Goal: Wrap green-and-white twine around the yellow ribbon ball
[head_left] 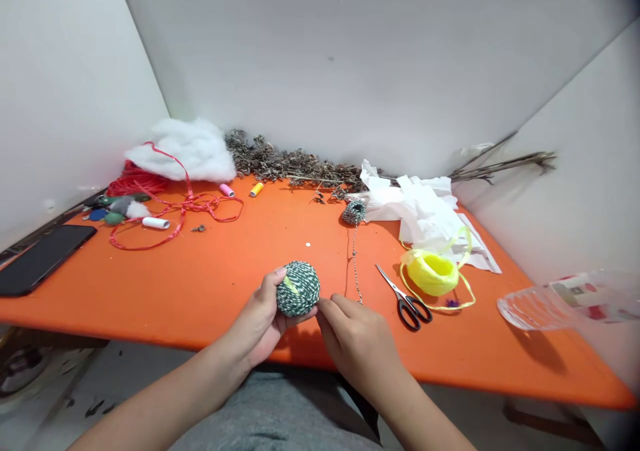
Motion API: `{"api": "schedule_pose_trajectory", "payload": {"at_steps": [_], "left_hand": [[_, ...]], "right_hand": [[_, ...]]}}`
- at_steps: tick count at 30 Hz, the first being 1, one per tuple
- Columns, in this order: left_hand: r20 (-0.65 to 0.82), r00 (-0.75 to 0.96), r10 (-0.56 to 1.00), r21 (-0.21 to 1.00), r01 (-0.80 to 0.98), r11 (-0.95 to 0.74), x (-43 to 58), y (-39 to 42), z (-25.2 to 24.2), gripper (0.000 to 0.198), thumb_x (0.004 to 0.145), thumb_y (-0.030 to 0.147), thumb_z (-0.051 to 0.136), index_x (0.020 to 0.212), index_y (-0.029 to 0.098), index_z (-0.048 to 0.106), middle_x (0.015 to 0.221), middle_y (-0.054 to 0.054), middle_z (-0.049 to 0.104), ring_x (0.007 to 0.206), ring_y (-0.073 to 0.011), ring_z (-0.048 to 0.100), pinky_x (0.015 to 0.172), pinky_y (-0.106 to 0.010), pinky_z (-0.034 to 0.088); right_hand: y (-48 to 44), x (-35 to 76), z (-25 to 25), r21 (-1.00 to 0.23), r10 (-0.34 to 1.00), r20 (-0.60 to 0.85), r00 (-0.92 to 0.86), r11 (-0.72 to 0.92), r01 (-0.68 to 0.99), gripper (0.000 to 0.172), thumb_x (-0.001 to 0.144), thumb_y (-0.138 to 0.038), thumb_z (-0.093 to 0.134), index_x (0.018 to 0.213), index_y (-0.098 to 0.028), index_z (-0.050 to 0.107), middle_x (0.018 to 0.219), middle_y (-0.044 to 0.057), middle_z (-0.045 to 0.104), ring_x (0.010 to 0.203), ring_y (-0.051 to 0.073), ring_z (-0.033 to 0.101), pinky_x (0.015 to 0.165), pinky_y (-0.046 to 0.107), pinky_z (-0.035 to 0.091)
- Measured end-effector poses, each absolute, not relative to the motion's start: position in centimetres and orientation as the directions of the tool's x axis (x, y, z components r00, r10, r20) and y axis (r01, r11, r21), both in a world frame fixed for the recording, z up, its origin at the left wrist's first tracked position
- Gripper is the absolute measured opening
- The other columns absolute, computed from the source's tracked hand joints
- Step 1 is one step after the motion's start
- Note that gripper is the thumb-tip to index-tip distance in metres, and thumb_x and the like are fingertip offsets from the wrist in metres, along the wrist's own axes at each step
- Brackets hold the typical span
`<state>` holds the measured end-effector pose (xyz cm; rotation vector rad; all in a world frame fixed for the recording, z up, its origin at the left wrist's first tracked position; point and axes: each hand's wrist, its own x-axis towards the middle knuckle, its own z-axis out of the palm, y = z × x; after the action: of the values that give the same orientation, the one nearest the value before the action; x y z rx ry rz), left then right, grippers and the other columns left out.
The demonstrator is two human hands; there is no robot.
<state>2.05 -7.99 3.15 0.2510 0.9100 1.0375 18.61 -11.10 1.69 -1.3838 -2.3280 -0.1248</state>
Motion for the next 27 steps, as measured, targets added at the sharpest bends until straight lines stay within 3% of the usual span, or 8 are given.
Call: {"api": "schedule_pose_trajectory", "payload": {"at_steps": [5, 8, 11, 17, 22, 27], "left_hand": [[-0.570, 0.243, 0.785, 0.527, -0.626, 0.575, 2.0, -7.0, 3.9, 0.029, 0.099, 0.037, 0.048, 0.109, 0.015, 0.063, 0.094, -0.012, 0.076, 0.087, -0.0244, 0.077, 0.056, -0.026, 0.063], [-0.588, 0.244, 0.772, 0.544, -0.586, 0.600, 2.0, -6.7, 3.9, 0.034, 0.100, 0.041, 0.045, 0.107, 0.015, 0.064, 0.086, -0.011, 0.076, 0.073, -0.0196, 0.076, 0.043, -0.019, 0.056], [-0.571, 0.250, 0.782, 0.592, -0.535, 0.603, 2.1, -6.7, 3.5, 0.032, 0.100, 0.040, 0.044, 0.103, 0.015, 0.065, 0.077, -0.007, 0.074, 0.057, -0.0143, 0.069, 0.040, -0.019, 0.054], [-0.604, 0.335, 0.723, 0.521, -0.521, 0.676, 1.7, -6.4, 3.7, 0.039, 0.100, 0.045, 0.040, 0.099, 0.015, 0.065, 0.076, -0.007, 0.074, 0.068, -0.0200, 0.076, 0.037, -0.019, 0.052], [-0.613, 0.357, 0.705, 0.509, -0.503, 0.698, 1.7, -6.3, 3.8, 0.038, 0.100, 0.045, 0.041, 0.097, 0.015, 0.065, 0.071, -0.004, 0.072, 0.048, -0.0133, 0.066, 0.038, -0.020, 0.052], [-0.641, 0.340, 0.688, 0.519, -0.469, 0.715, 2.0, -6.4, 3.6, 0.039, 0.098, 0.048, 0.043, 0.093, 0.016, 0.065, 0.065, -0.001, 0.068, 0.048, -0.0124, 0.065, 0.036, -0.017, 0.048]], "right_hand": [[-11.0, 19.1, 3.4, -0.334, 0.861, 0.256, -0.439, 0.505, 0.796, 0.023, 0.100, -0.019, 0.047, 0.089, -0.018, 0.067, 0.074, 0.006, 0.069, 0.062, 0.017, 0.061, 0.056, 0.028, 0.031], [-10.8, 19.5, 4.8, -0.475, 0.858, 0.179, -0.482, 0.504, 0.721, 0.021, 0.100, -0.018, 0.047, 0.088, -0.017, 0.065, 0.078, 0.006, 0.070, 0.068, 0.017, 0.063, 0.059, 0.027, 0.037], [-10.2, 20.2, 6.6, -0.561, 0.839, 0.108, -0.534, 0.495, 0.663, 0.016, 0.099, -0.019, 0.049, 0.092, -0.018, 0.064, 0.082, 0.004, 0.070, 0.070, 0.015, 0.062, 0.063, 0.026, 0.041], [-8.8, 21.2, 9.6, -0.518, 0.800, 0.026, -0.599, 0.523, 0.676, 0.016, 0.098, -0.021, 0.053, 0.089, -0.018, 0.066, 0.076, 0.002, 0.067, 0.063, 0.013, 0.056, 0.057, 0.025, 0.035], [-8.6, 20.8, 10.3, -0.494, 0.762, 0.058, -0.645, 0.583, 0.645, 0.015, 0.095, -0.018, 0.054, 0.085, -0.019, 0.065, 0.071, 0.001, 0.064, 0.059, 0.012, 0.052, 0.056, 0.026, 0.033], [-8.5, 20.5, 11.1, -0.456, 0.745, 0.015, -0.667, 0.599, 0.659, 0.014, 0.093, -0.018, 0.057, 0.080, -0.020, 0.059, 0.067, -0.001, 0.061, 0.056, 0.011, 0.049, 0.053, 0.027, 0.027]]}}
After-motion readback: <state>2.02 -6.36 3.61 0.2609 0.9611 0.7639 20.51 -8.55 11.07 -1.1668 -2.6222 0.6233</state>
